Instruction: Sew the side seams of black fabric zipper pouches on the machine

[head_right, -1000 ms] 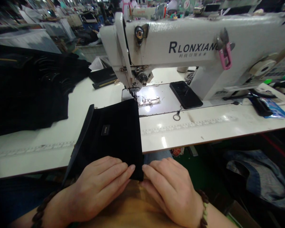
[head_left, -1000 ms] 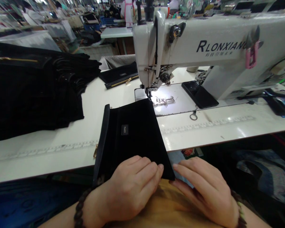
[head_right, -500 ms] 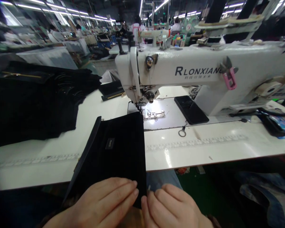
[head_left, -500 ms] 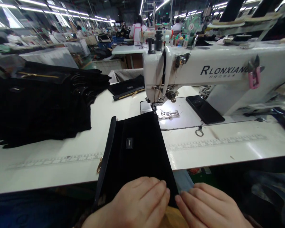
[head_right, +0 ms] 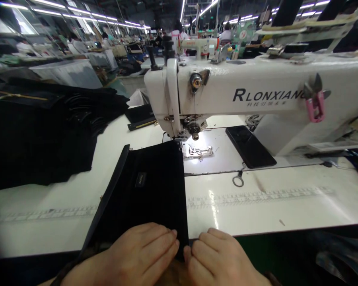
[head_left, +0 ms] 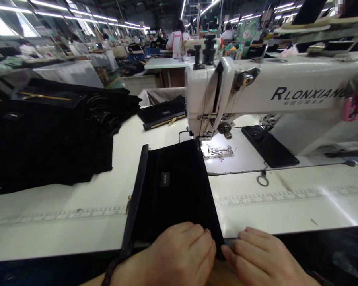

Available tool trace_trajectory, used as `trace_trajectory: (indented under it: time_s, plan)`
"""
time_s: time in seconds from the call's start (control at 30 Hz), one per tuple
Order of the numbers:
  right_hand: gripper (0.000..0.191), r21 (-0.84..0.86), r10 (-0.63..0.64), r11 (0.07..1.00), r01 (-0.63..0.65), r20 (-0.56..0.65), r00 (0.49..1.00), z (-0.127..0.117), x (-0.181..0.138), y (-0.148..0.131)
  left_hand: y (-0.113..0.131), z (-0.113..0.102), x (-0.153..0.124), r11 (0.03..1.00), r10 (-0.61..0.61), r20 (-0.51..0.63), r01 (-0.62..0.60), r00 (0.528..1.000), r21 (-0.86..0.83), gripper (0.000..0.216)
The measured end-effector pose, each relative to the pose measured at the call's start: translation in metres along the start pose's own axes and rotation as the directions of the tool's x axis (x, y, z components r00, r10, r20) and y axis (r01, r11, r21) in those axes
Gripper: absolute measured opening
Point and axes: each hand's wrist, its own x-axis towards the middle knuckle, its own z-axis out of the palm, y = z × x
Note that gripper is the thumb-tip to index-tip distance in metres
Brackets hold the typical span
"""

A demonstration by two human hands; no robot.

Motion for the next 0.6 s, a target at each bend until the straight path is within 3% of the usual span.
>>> trace_trajectory:
  time_s: [0.3,0.4,0.6]
  plan:
    - [0.03,0.285,0.042,0.953,-0.103,0.211,0.977,0.005,0.025,0.036,-0.034,0.003,0.011,0.997,0.072,0.065,-0.072,0.995,-0.005,0.035]
    - [0.024,0.238,0.005,0.969,-0.069,0.26,0.966,0.007,0.033,0.046,-0.045,0.004,0.015,0.995,0.095,0.082,-0.096,0.992,0.002,0.034]
    - [0.013,0.067,-0.129,0.991,0.113,0.308,0.943,0.006,0.05,0.061,-0.069,0.005,0.024,0.997,0.072,0.011,-0.072,0.997,-0.013,0.036]
